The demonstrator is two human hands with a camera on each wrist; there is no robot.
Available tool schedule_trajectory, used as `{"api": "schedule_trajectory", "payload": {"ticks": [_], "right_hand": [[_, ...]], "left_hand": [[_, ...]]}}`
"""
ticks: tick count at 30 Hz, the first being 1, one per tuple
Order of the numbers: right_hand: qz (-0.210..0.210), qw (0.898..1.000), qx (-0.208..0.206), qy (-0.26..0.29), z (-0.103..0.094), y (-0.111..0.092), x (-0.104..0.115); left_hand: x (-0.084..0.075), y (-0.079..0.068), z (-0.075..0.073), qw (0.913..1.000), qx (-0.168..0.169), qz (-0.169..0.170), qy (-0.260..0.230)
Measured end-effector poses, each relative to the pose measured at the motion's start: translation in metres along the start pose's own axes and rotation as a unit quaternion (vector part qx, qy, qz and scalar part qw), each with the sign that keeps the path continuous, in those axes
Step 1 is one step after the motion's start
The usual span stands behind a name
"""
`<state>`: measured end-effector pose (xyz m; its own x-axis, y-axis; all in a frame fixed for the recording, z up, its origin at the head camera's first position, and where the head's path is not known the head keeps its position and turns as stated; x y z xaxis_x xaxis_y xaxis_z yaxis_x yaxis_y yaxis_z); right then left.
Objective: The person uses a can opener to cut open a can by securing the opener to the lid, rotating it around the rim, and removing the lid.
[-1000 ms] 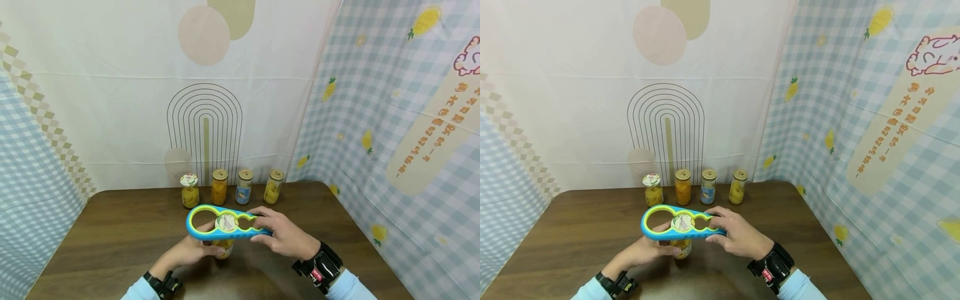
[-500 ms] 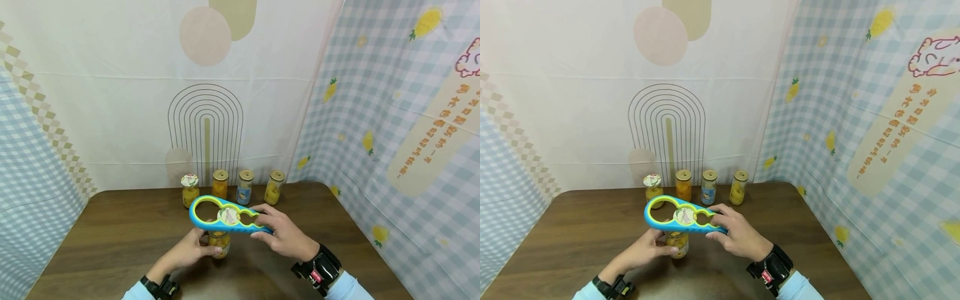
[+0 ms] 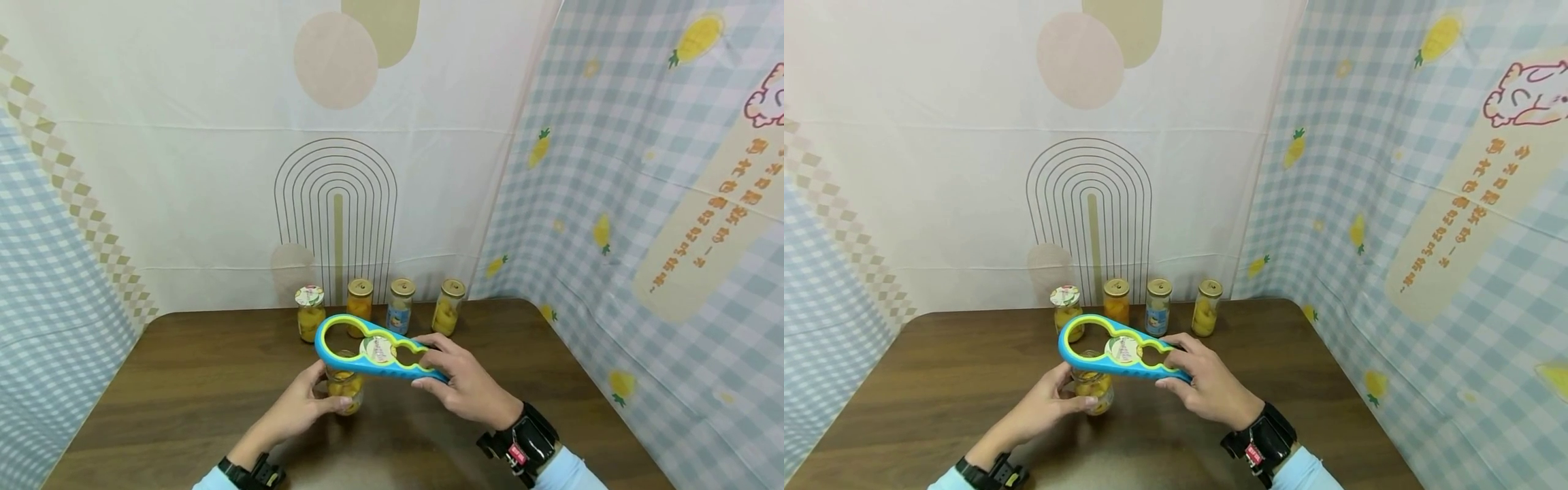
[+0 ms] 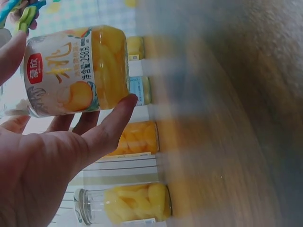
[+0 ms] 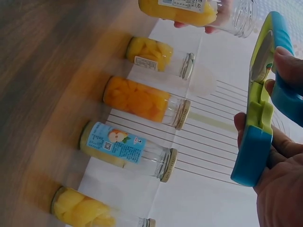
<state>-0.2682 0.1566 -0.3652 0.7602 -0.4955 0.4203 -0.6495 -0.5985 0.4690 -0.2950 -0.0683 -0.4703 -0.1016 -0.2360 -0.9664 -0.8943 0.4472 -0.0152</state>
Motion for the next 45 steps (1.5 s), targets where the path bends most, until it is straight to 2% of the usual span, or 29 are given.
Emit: {"api": "schedule_trajectory", "payload": {"ticks": [7, 17, 22, 27, 30, 35, 40, 45], "right_hand": [[0.002, 1.000, -0.004, -0.004, 0.000, -0.001, -0.003], [-0.003, 1.000, -0.007, -0.002, 0.001, -0.002, -0.006], [0.005, 1.000, -0.010, -0.005, 0.000, -0.002, -0.008], [0.009, 1.000, -0.014, -0.005, -0.001, -0.003, -0.009], [0.008, 1.000, -0.018, -0.005, -0.002, -0.003, -0.010], [0.011, 1.000, -0.019, -0.005, -0.002, -0.004, -0.012], [0.015, 1.000, -0.021, -0.005, -0.002, -0.004, -0.014], [0.015, 1.000, -0.022, -0.005, -0.001, -0.005, -0.015]], "left_hand": [[-0.001, -0.001, -0.010, 0.9994, -0.035, -0.002, 0.002], [-0.001, -0.002, -0.013, 0.9990, -0.044, 0.007, -0.003], [0.004, -0.004, -0.024, 0.9962, -0.086, -0.009, -0.010], [0.011, -0.008, -0.045, 0.9862, -0.162, -0.034, -0.004], [0.015, -0.013, -0.060, 0.9772, -0.206, -0.052, 0.001], [0.021, -0.018, -0.085, 0.9626, -0.260, -0.076, 0.015], [0.028, -0.024, -0.105, 0.9505, -0.289, -0.106, 0.042], [0.037, -0.029, -0.116, 0.9417, -0.302, -0.141, 0.050]]}}
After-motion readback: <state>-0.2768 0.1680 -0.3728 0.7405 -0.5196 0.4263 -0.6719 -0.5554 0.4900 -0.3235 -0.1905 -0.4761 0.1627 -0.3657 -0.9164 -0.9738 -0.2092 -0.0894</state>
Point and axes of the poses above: each hand's wrist, its own y-axis towards the middle knuckle, its own z-axis out of the palm, x = y × z, the point moved 10 cm from there along y, towards the middle knuckle, and after that the axes turned 4 degrees about -z, right-handed, at the moved point
